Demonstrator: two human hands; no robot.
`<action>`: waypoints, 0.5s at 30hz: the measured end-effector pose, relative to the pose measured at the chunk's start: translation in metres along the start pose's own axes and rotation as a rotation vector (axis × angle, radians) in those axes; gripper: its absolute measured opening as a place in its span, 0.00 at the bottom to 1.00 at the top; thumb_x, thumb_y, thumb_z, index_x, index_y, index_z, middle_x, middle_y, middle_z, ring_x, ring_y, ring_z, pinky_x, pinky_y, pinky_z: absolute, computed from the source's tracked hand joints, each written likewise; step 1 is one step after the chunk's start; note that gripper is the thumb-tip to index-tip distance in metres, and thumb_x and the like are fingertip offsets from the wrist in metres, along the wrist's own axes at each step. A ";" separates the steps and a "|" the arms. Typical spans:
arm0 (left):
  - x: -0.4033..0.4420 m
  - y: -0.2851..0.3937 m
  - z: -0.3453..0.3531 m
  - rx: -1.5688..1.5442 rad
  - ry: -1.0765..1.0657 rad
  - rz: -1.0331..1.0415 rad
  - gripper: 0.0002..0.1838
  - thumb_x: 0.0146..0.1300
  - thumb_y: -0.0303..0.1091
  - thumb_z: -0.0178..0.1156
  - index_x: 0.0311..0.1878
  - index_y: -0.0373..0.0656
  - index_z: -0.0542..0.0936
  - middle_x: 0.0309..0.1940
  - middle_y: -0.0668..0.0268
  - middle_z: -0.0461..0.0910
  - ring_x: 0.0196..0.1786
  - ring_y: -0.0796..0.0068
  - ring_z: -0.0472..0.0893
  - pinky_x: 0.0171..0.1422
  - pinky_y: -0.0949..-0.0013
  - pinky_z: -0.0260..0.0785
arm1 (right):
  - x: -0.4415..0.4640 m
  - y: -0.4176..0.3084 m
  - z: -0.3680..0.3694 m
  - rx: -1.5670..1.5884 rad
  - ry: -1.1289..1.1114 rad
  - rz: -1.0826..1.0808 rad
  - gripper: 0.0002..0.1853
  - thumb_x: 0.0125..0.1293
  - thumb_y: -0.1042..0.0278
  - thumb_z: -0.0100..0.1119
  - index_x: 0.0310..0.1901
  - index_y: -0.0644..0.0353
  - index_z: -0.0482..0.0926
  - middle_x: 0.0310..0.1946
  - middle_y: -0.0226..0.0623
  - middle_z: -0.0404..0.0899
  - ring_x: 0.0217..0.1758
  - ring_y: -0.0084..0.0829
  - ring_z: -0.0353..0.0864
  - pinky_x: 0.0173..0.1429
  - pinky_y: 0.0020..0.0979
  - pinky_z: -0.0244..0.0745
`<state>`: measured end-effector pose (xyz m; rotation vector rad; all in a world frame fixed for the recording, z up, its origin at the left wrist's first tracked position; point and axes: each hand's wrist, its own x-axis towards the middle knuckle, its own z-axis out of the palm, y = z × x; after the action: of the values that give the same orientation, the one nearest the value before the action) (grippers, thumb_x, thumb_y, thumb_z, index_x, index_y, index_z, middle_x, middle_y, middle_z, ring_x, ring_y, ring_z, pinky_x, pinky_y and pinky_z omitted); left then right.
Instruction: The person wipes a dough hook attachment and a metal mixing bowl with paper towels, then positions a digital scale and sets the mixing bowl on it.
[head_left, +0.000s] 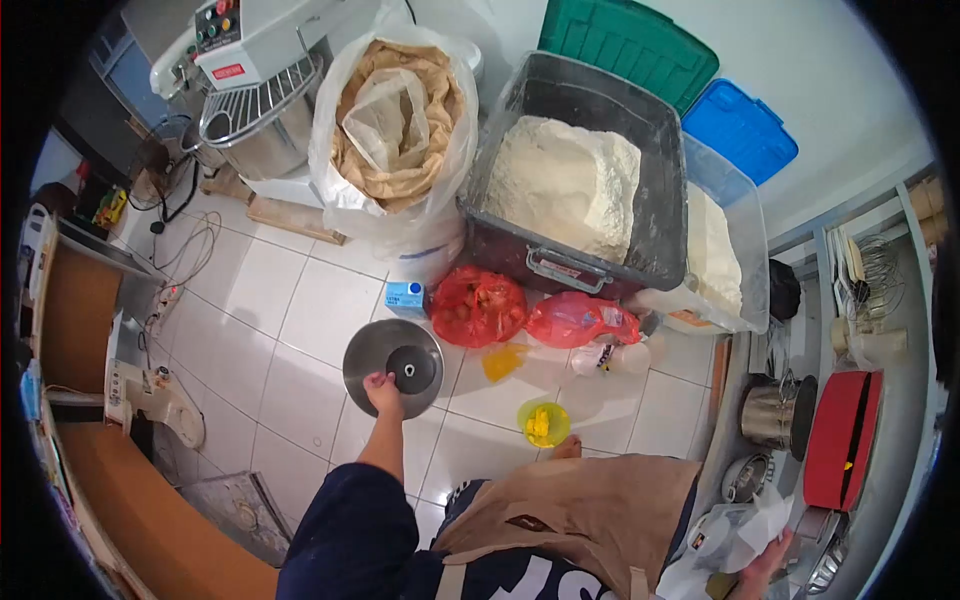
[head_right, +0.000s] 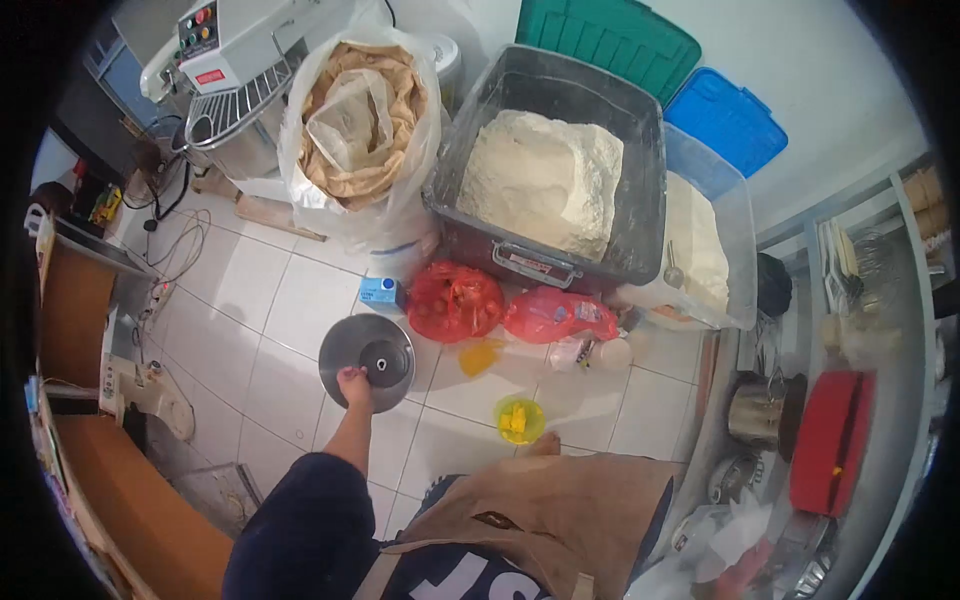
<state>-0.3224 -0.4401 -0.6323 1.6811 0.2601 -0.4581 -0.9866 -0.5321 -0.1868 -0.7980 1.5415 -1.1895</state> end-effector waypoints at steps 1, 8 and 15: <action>-0.010 0.024 -0.002 -0.042 -0.046 -0.009 0.16 0.62 0.23 0.52 0.54 0.42 0.67 0.48 0.61 0.73 0.48 0.67 0.76 0.54 0.65 0.69 | 0.008 -0.007 -0.004 0.109 -0.097 0.128 0.18 0.67 0.61 0.46 0.54 0.63 0.68 0.47 0.37 0.73 0.47 0.31 0.75 0.54 0.31 0.71; -0.117 0.201 0.001 -0.568 -0.454 -0.304 0.11 0.68 0.28 0.40 0.48 0.38 0.71 0.38 0.64 0.76 0.41 0.71 0.76 0.51 0.66 0.71 | 0.062 0.053 0.138 0.239 -0.600 0.197 0.23 0.66 0.56 0.48 0.58 0.61 0.65 0.50 0.42 0.74 0.49 0.36 0.76 0.50 0.33 0.74; -0.213 0.272 0.021 -0.824 -0.677 -0.460 0.23 0.59 0.66 0.48 0.31 0.55 0.70 0.24 0.77 0.69 0.25 0.79 0.71 0.25 0.72 0.64 | -0.030 0.019 0.322 0.130 -0.935 0.238 0.19 0.66 0.68 0.49 0.57 0.65 0.67 0.46 0.36 0.76 0.43 0.26 0.78 0.46 0.29 0.75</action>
<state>-0.4009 -0.4863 -0.2986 0.5955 0.2774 -1.0615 -0.6693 -0.5952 -0.2045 -0.8750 0.7434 -0.5764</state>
